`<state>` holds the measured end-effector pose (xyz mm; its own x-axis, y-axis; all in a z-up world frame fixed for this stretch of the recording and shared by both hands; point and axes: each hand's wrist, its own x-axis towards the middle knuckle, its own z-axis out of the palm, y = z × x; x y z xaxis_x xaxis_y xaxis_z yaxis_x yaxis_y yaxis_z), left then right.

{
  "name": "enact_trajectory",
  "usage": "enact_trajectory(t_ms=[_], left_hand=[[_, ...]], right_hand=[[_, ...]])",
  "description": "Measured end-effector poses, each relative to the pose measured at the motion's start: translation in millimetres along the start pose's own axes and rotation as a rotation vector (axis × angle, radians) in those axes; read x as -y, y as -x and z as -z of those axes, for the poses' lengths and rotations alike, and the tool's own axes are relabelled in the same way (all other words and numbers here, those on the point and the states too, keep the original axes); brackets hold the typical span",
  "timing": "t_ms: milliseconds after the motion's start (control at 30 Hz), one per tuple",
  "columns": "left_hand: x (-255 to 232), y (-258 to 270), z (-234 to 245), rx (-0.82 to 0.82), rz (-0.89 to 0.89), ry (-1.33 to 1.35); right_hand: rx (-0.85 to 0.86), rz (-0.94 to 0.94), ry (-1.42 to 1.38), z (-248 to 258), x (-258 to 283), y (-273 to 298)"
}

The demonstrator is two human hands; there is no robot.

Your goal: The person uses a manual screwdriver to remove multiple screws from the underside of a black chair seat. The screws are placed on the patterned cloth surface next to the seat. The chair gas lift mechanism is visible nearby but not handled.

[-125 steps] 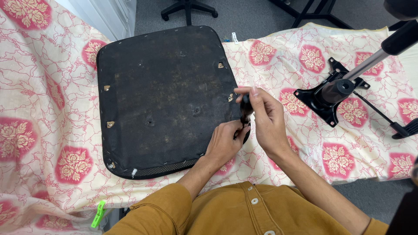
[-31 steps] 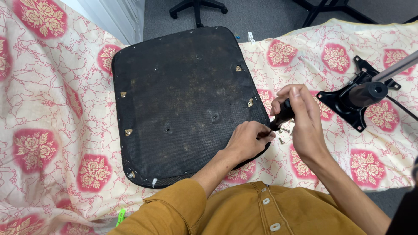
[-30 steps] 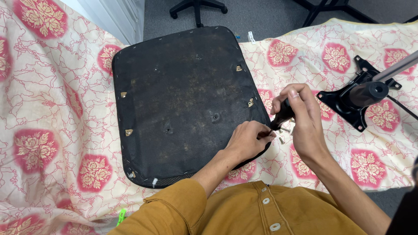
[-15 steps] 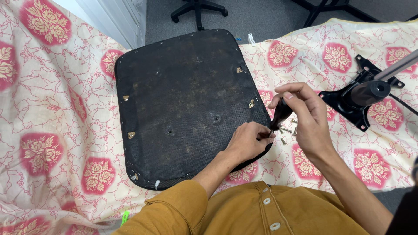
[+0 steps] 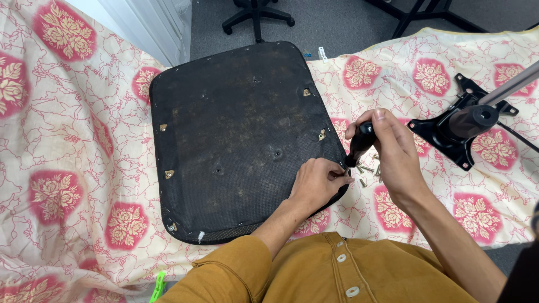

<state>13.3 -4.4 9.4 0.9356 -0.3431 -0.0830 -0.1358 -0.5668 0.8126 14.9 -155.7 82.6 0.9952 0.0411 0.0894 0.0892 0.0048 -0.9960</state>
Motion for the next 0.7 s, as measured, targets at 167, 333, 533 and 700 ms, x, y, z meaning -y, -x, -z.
enact_trajectory(t_ms=[167, 333, 533, 700], left_hand=[[-5.5, 3.5, -1.9, -0.004, -0.037, 0.05], [-8.3, 4.4, 2.5, 0.034, 0.005, 0.087], [-8.3, 3.1, 0.5, -0.029, -0.02, 0.085], [-7.7, 2.3, -1.2, -0.046, -0.014, 0.041]], right_hand=[[0.024, 0.024, 0.076, 1.9, -4.6, -0.7], [0.026, 0.037, 0.116, -0.8, -4.8, 2.1], [0.037, 0.067, 0.032, -3.2, -1.4, 5.2], [-0.001, 0.036, 0.042, -6.2, -0.9, 4.8]])
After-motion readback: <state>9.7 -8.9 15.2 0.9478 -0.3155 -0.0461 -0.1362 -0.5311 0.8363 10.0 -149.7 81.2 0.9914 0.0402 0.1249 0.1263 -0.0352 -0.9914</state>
